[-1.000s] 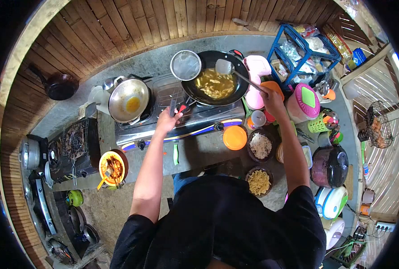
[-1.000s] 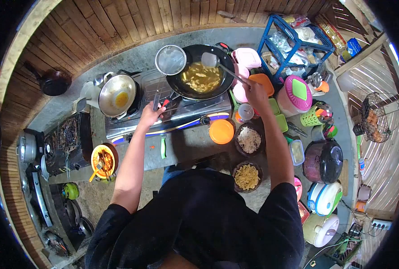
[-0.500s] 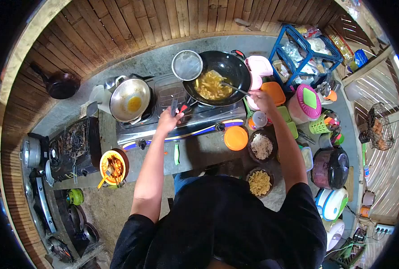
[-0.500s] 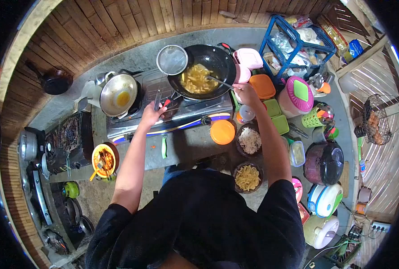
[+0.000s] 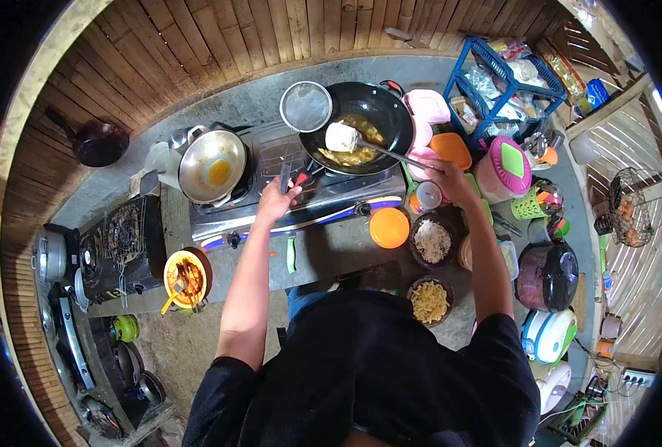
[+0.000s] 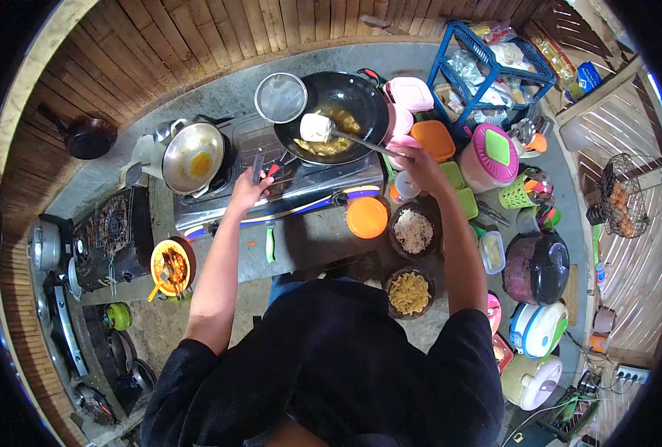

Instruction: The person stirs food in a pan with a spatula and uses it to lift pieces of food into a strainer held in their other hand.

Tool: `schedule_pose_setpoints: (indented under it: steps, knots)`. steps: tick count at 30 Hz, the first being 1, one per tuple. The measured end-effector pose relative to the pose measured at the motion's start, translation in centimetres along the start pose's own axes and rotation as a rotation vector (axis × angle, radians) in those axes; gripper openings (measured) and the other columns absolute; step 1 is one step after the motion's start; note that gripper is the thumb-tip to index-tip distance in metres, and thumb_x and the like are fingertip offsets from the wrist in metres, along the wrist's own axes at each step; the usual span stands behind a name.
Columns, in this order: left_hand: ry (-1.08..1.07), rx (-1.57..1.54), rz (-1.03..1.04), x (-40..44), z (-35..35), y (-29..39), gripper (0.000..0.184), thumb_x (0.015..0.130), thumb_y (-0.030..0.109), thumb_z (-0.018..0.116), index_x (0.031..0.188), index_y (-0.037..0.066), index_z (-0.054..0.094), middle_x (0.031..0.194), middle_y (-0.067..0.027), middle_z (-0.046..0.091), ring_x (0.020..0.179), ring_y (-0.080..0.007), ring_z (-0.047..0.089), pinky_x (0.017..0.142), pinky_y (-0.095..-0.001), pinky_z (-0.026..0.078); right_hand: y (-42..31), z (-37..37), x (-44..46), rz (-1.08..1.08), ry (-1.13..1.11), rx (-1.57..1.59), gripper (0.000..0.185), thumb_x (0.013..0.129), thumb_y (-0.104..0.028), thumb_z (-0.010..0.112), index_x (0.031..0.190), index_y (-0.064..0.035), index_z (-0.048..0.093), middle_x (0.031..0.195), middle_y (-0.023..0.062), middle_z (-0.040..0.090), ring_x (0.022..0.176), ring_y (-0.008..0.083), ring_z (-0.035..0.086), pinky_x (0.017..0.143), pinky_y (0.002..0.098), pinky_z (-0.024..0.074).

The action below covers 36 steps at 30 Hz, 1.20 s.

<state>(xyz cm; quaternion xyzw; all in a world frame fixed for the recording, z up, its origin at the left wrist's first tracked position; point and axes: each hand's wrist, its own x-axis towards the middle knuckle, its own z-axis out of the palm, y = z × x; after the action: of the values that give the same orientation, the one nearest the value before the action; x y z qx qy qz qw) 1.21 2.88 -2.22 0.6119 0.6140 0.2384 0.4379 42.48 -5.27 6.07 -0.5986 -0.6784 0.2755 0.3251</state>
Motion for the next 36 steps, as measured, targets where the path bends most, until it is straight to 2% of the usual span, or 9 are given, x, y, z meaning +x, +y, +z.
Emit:
schedule_pose_setpoints:
  steps: [3, 8, 15, 21, 23, 24, 26, 29, 36]
  knots:
    - [-0.007, -0.024, -0.018, 0.0, 0.0, 0.0, 0.027, 0.083, 0.022, 0.074, 0.095, 0.004, 0.056, 0.076, -0.0089, 0.066, 0.061, -0.017, 0.067, 0.06, -0.0346, 0.051, -0.2, -0.8, 0.3, 0.165, 0.003, -0.087, 0.027, 0.09, -0.013, 0.06, 0.115, -0.0034, 0.066, 0.094, 0.013, 0.069, 0.086, 0.0246, 0.066, 0.077, 0.0352, 0.0499]
    - [-0.014, -0.025, 0.003, 0.2, 0.0, -0.3, 0.028, 0.083, 0.021, 0.074, 0.095, 0.004, 0.056, 0.076, -0.0091, 0.066, 0.061, -0.017, 0.066, 0.059, -0.0342, 0.05, 2.2, -0.2, 1.7, -0.084, 0.348, -0.417, 0.027, 0.09, -0.015, 0.059, 0.115, -0.0074, 0.065, 0.093, 0.0216, 0.067, 0.083, 0.0394, 0.064, 0.072, 0.046, 0.0511]
    - [-0.006, -0.017, -0.007, -0.2, -0.1, 0.2, 0.028, 0.083, 0.021, 0.073, 0.094, 0.003, 0.055, 0.075, -0.0096, 0.065, 0.06, -0.017, 0.066, 0.059, -0.0343, 0.05, 3.6, 0.5, 3.2, -0.028, 0.374, -0.579, 0.026, 0.091, -0.02, 0.057, 0.113, -0.0094, 0.065, 0.082, 0.0203, 0.066, 0.077, 0.0393, 0.064, 0.07, 0.0497, 0.0505]
    - [-0.004, -0.025, 0.017, -0.2, -0.1, 0.3, 0.026, 0.083, 0.02, 0.073, 0.093, 0.004, 0.055, 0.073, -0.0092, 0.065, 0.06, -0.017, 0.066, 0.058, -0.0341, 0.05, 4.6, -0.6, 2.7, 0.034, 0.139, -0.383, 0.026, 0.091, -0.024, 0.058, 0.111, -0.0107, 0.069, 0.083, 0.0229, 0.065, 0.077, 0.0368, 0.066, 0.067, 0.046, 0.0512]
    - [0.002, 0.0, -0.001, -0.5, -0.2, 0.8, 0.025, 0.083, 0.02, 0.073, 0.092, 0.005, 0.056, 0.073, -0.0088, 0.065, 0.06, -0.0168, 0.066, 0.058, -0.0338, 0.05, 4.2, -1.0, 1.9, 0.215, -0.014, -0.219, 0.024, 0.091, -0.023, 0.06, 0.109, -0.0121, 0.071, 0.085, 0.0194, 0.067, 0.076, 0.0281, 0.068, 0.068, 0.0387, 0.051]
    - [0.002, -0.001, -0.002, -0.4, -0.2, 0.6, 0.025, 0.083, 0.02, 0.073, 0.092, 0.005, 0.056, 0.073, -0.0088, 0.065, 0.06, -0.0168, 0.066, 0.058, -0.0338, 0.05, 3.8, -1.1, 1.7, 0.215, -0.014, -0.219, 0.024, 0.091, -0.023, 0.06, 0.109, -0.0121, 0.071, 0.085, 0.0194, 0.067, 0.076, 0.0281, 0.068, 0.068, 0.0387, 0.051]
    - [-0.003, -0.018, 0.005, -0.1, 0.0, 0.1, 0.025, 0.084, 0.02, 0.073, 0.093, 0.005, 0.056, 0.073, -0.0085, 0.066, 0.061, -0.0166, 0.066, 0.059, -0.0336, 0.051, 3.3, -1.0, 1.3, 0.165, -0.154, -0.051, 0.025, 0.091, -0.02, 0.062, 0.112, -0.0087, 0.07, 0.09, 0.0103, 0.069, 0.081, 0.0161, 0.064, 0.072, 0.0315, 0.049]
    - [-0.005, -0.039, -0.012, -0.4, -0.1, 0.7, 0.025, 0.084, 0.02, 0.073, 0.093, 0.005, 0.055, 0.074, -0.0081, 0.066, 0.061, -0.0165, 0.067, 0.058, -0.0337, 0.051, -0.8, -0.9, 0.9, 0.293, -0.202, 0.093, 0.027, 0.091, -0.013, 0.061, 0.115, -0.0037, 0.067, 0.097, 0.0034, 0.066, 0.087, 0.011, 0.058, 0.078, 0.0267, 0.047]
    - [-0.003, -0.009, 0.006, -0.5, 0.0, 0.7, 0.024, 0.085, 0.02, 0.073, 0.093, 0.004, 0.056, 0.074, -0.0077, 0.066, 0.061, -0.0165, 0.067, 0.058, -0.034, 0.05, -1.1, -0.3, 0.7, 0.331, -0.157, 0.208, 0.027, 0.091, -0.01, 0.059, 0.116, -0.0011, 0.065, 0.1, 0.0034, 0.066, 0.091, 0.0101, 0.058, 0.082, 0.0239, 0.0458]
